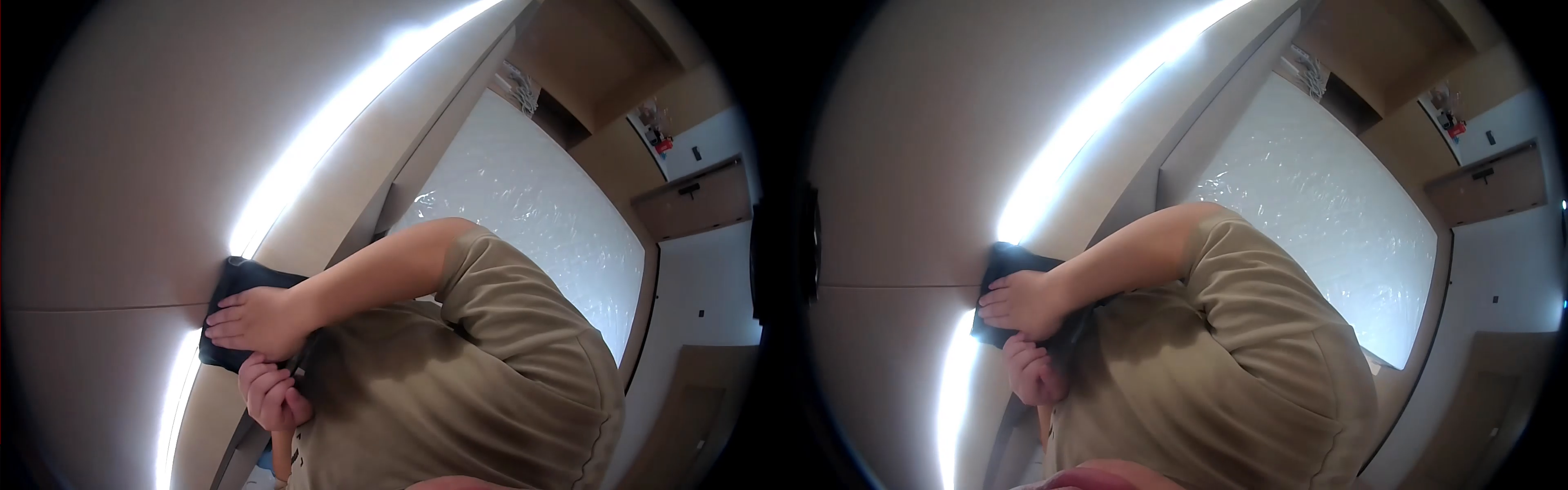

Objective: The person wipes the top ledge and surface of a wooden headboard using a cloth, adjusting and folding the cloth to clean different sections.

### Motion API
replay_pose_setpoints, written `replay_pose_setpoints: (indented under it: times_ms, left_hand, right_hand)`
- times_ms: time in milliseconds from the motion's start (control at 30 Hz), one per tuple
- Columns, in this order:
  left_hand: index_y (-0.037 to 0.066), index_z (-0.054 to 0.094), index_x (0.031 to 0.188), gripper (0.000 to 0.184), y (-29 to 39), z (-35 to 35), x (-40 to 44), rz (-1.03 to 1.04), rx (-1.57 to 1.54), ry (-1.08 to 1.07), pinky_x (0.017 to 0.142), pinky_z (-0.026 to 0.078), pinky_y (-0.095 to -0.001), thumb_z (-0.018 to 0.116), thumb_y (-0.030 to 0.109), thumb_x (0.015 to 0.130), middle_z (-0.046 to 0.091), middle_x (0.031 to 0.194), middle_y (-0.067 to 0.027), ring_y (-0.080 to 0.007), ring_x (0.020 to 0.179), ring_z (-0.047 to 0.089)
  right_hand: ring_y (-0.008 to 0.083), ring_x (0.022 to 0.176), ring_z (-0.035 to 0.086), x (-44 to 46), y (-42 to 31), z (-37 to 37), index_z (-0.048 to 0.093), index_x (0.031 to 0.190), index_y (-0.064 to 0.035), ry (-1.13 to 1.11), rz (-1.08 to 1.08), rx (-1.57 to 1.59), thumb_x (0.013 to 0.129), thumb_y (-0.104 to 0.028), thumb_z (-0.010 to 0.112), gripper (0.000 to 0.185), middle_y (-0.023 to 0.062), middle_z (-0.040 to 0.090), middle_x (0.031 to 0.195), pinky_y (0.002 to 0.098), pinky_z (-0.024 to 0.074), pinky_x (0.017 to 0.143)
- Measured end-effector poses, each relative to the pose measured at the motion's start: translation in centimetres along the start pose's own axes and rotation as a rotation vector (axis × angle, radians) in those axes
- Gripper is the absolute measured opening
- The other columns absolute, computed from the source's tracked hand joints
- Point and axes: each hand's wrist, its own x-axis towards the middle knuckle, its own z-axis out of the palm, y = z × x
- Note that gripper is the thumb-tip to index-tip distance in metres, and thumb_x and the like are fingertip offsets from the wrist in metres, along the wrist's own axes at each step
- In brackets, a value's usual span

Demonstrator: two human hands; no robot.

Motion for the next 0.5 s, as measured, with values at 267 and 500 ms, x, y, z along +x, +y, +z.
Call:
replay_pose_setpoints:
  times_ms: [267,500]
  left_hand:
    - [0.001,0.058,0.072,0.023,-0.9,1.1,0.2,-0.109,0.130,0.078,0.072,0.050,-0.0479,0.057,0.014,0.092,0.061,0.075,-0.0127,-0.0308,0.073,0.057]
    - [0.001,0.060,0.084,0.009,-2.3,2.7,0.0,-0.274,0.576,-0.109,0.078,0.047,-0.0427,0.057,0.005,0.092,0.062,0.087,-0.0122,-0.0310,0.084,0.059]
  right_hand:
    - [0.0209,0.145,0.036,-11.8,10.1,-8.7,0.045,0.148,-0.0134,-0.056,0.183,0.048,0.096,-0.045,0.051,0.061,0.0049,0.042,0.155,0.0423,0.0257,0.119]
    - [0.0324,0.133,0.049,-31.9,24.5,-21.9,0.058,0.135,-0.0078,0.132,0.644,-0.201,0.091,-0.031,0.061,0.050,0.0147,0.056,0.140,0.0456,0.0354,0.113]
